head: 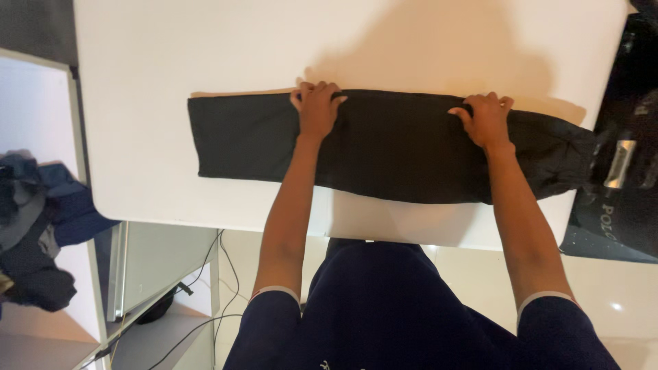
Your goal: The person folds a pair of black pants on a white table and then places them into a suitcase.
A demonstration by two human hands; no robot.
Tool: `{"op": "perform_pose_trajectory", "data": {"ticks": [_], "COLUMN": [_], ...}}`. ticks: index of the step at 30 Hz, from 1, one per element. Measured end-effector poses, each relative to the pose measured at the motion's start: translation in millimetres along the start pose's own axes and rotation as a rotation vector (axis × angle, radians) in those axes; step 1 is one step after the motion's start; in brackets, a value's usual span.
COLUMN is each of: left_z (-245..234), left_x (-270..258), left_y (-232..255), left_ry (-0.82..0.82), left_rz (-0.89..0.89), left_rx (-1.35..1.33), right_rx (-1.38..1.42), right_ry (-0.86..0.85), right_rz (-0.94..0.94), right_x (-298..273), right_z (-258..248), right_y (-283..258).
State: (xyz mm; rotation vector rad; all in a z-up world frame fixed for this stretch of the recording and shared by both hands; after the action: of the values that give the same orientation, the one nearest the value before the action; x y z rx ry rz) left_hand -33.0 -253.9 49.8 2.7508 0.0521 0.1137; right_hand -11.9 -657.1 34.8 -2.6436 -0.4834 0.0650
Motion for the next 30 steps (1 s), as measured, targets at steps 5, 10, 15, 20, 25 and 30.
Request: {"op": "perform_pose_trajectory", "data": {"ticks": [5,10,15,20,25,30], "left_z": [-7,13,57,78,88,107], "left_x": [1,3,12,32,25,13], "left_y": [33,112,192,197,256,288], "left_ry": [0.118,0.084,-0.062,-0.244,-0.148,-0.154], "left_rz": [0.076,0.306,0.398,0.325,0.451,0.508], "left_rx": [0.078,0.048,-0.066,0.063,0.006,-0.038], "right_rx": [-0.028,0.036,0.096,0.009,0.031,-0.063], "right_ry": [0.046,0.01,-0.013,0.06,0.104,0.012], "right_rz": [-0.02,0.001,0.02,0.128,0.031,0.095], "right_x": [-22,-24,-24,-30,-34,-39], "right_z": [-37,-51,-46,-74,-77,-68], "right_y": [27,41,39,58,52,84]}}
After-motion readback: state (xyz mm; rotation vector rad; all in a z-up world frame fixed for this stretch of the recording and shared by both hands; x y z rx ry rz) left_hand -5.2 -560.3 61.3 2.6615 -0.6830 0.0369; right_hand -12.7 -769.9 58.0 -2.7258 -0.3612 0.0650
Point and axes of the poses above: each hand's wrist, its own x-axis towards the middle knuckle, its own z-axis out of the palm, y = z × x, the point moved 9 cm from there along x, towards the middle knuckle, and after that the axes turned 14 degrees about x, right-handed, at the moved point
